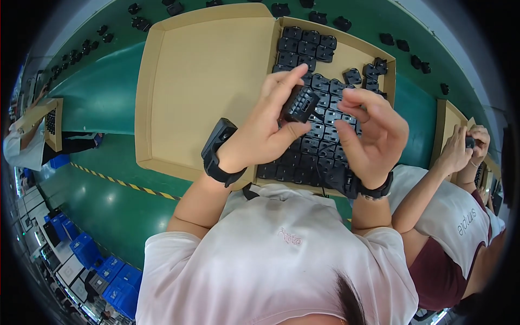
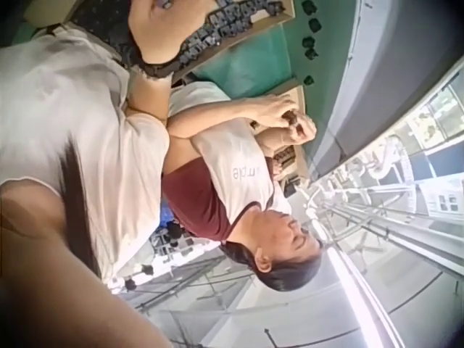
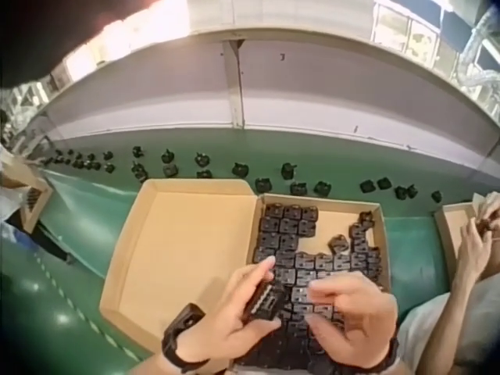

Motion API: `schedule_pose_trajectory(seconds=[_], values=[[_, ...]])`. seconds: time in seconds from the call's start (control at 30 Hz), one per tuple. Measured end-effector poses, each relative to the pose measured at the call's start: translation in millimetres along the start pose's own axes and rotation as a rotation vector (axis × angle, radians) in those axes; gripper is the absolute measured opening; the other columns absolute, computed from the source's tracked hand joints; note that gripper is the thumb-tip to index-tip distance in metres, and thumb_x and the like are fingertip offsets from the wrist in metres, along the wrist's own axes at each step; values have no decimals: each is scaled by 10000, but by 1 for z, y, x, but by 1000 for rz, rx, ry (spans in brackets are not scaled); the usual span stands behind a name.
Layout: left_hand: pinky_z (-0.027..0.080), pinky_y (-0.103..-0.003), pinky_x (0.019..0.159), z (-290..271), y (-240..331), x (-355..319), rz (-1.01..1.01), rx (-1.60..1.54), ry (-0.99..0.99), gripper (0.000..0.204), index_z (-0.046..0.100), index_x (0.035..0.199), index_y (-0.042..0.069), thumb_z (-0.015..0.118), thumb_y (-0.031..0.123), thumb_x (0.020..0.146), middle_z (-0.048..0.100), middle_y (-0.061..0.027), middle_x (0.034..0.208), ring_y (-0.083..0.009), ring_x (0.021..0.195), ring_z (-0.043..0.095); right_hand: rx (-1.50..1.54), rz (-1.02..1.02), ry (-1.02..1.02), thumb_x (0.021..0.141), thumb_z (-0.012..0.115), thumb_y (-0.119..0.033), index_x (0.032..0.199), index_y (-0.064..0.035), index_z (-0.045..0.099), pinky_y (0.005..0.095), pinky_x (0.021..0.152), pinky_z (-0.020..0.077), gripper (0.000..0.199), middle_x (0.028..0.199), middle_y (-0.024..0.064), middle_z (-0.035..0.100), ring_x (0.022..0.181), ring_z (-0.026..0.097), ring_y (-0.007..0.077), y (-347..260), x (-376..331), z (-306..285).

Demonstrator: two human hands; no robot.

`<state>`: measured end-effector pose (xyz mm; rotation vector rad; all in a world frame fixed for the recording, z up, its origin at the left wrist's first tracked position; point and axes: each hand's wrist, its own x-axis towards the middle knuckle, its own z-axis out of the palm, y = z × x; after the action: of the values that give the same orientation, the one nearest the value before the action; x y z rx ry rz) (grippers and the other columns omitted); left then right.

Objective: The person picks up a power adapter from a box, pulls out its prongs by hand, and then places it back into the box, repeating this for several adapters.

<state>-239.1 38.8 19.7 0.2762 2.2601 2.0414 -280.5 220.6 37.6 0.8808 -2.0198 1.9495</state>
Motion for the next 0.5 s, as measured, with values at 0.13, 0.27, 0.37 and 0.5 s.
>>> schedule_pose_trajectory(seconds=[0.13, 0.27, 0.37, 0.5], values=[[429, -312, 826, 9, 1, 1, 277, -29, 46, 521, 398, 1219, 38, 614, -3, 746, 406, -134, 1169, -241, 1051, 469, -13, -322, -198, 729, 614, 140, 1178, -21, 401, 315, 753, 539, 522, 1135, 247, 494, 951, 556, 239, 2, 5, 3], [420, -333, 857, 5, 12, 5, 350, 99, 3, 476, 428, 1186, 28, 612, 4, 748, 437, -150, 1149, -293, 1051, 470, 137, -339, -50, 743, 596, 83, 1107, -9, 506, 275, 758, 488, 386, 1117, 157, 531, 861, 544, 181, -2, 3, 10], [415, -346, 869, 5, 13, 4, 342, 116, 19, 474, 431, 1182, 18, 615, 3, 745, 456, -159, 1134, -310, 1052, 468, 215, 86, -180, 771, 607, -69, 1120, 12, 501, 280, 826, 455, 374, 1110, 123, 505, 917, 501, 170, -18, 1, 1], [414, -361, 876, 4, 16, 4, 347, 174, 16, 475, 432, 1179, 9, 620, 5, 743, 469, -166, 1125, -326, 1053, 465, 369, 291, -241, 758, 610, -212, 1148, 3, 499, 290, 894, 406, 459, 1097, 95, 484, 972, 468, 165, -21, 2, -5]])
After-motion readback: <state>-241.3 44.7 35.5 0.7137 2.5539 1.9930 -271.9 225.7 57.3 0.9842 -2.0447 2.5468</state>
